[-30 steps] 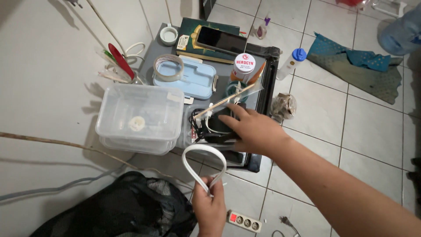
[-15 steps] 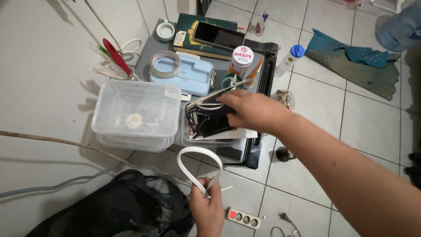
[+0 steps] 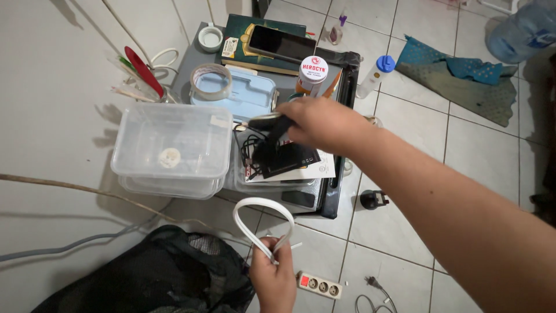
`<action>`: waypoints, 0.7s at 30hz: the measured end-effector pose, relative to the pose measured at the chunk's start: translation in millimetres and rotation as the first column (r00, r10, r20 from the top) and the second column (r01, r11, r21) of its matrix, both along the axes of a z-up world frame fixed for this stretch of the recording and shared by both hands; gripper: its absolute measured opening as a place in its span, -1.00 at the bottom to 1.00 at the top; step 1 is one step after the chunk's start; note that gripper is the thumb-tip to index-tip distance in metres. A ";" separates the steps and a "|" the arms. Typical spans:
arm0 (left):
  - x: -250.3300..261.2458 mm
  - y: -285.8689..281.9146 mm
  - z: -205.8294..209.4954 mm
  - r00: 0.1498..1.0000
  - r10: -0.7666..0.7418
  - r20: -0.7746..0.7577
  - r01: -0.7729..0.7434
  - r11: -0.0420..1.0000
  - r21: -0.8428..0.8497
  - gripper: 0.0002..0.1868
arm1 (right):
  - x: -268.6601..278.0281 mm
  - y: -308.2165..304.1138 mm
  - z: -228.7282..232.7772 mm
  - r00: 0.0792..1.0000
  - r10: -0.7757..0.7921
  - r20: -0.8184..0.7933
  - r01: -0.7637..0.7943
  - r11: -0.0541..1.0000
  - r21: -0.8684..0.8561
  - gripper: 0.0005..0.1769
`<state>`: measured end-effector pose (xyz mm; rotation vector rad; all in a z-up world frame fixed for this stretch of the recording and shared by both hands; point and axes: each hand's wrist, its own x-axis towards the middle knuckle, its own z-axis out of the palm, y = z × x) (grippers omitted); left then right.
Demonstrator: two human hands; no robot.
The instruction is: Taping an LED light strip onto a wall and connecting it to a power strip.
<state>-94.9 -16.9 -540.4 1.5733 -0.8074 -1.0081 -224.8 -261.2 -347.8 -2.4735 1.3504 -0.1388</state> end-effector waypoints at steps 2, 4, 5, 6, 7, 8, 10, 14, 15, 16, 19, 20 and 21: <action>-2.0 0.7 -0.6 1.000 0.000 0.001 0.000 1.000 -0.017 -0.81 | 2.0 -6.0 0.3 1.000 -0.021 0.008 0.021 1.000 -0.023 -0.48; -4.4 -0.9 1.2 1.000 0.001 -0.001 -0.001 0.999 -0.035 -0.81 | 5.5 -9.6 3.1 0.999 -0.040 0.015 0.041 0.998 -0.049 -0.49; -5.3 -2.8 3.3 1.000 -0.014 0.001 0.014 0.999 -0.038 -0.81 | 8.3 -10.0 5.8 0.997 -0.064 0.046 0.067 0.995 -0.068 -0.50; -6.0 -5.0 5.3 1.000 -0.028 0.004 0.028 0.999 -0.042 -0.82 | 11.7 -10.8 8.4 0.993 -0.085 0.078 0.092 0.992 -0.087 -0.51; -6.5 -10.0 12.3 1.000 -0.027 0.002 0.027 0.999 -0.044 -0.82 | 13.5 -12.1 5.5 0.994 -0.084 0.077 0.091 0.992 -0.089 -0.51; -6.9 -14.3 19.6 0.998 -0.057 -0.011 0.057 0.998 -0.030 -0.82 | 15.7 -13.3 2.5 0.988 -0.100 0.116 0.113 0.987 -0.116 -0.53; -6.4 -25.4 36.4 0.996 -0.085 -0.024 0.085 0.996 -0.020 -0.82 | 21.1 -16.3 -5.7 0.981 -0.112 0.156 0.135 0.980 -0.144 -0.55; -4.5 -41.7 52.9 0.991 -0.132 -0.018 0.132 0.991 0.020 -0.80 | 30.9 -22.2 -23.3 0.964 -0.144 0.222 0.191 0.959 -0.208 -0.54; -4.5 -43.4 51.5 0.990 -0.138 -0.010 0.138 0.990 0.008 -0.79 | 32.8 -23.6 -26.9 0.962 -0.158 0.223 0.206 0.955 -0.213 -0.53; -3.6 -42.4 50.3 0.991 -0.137 -0.008 0.137 0.991 0.012 -0.79 | 37.0 -23.2 -26.4 0.962 -0.158 0.225 0.206 0.956 -0.210 -0.53; -1.8 -42.3 46.6 0.991 -0.126 -0.038 0.126 0.992 -0.005 -0.79 | 48.3 -25.5 -24.2 0.952 -0.234 0.195 0.271 0.944 -0.189 -0.59; -1.5 -40.8 45.7 0.991 -0.125 -0.044 0.125 0.992 -0.007 -0.80 | 51.4 -26.2 -24.8 0.949 -0.261 0.177 0.290 0.942 -0.169 -0.63; -1.2 -39.2 44.7 0.991 -0.124 -0.050 0.124 0.992 -0.008 -0.81 | 54.3 -26.8 -25.5 0.945 -0.286 0.160 0.310 0.939 -0.149 -0.67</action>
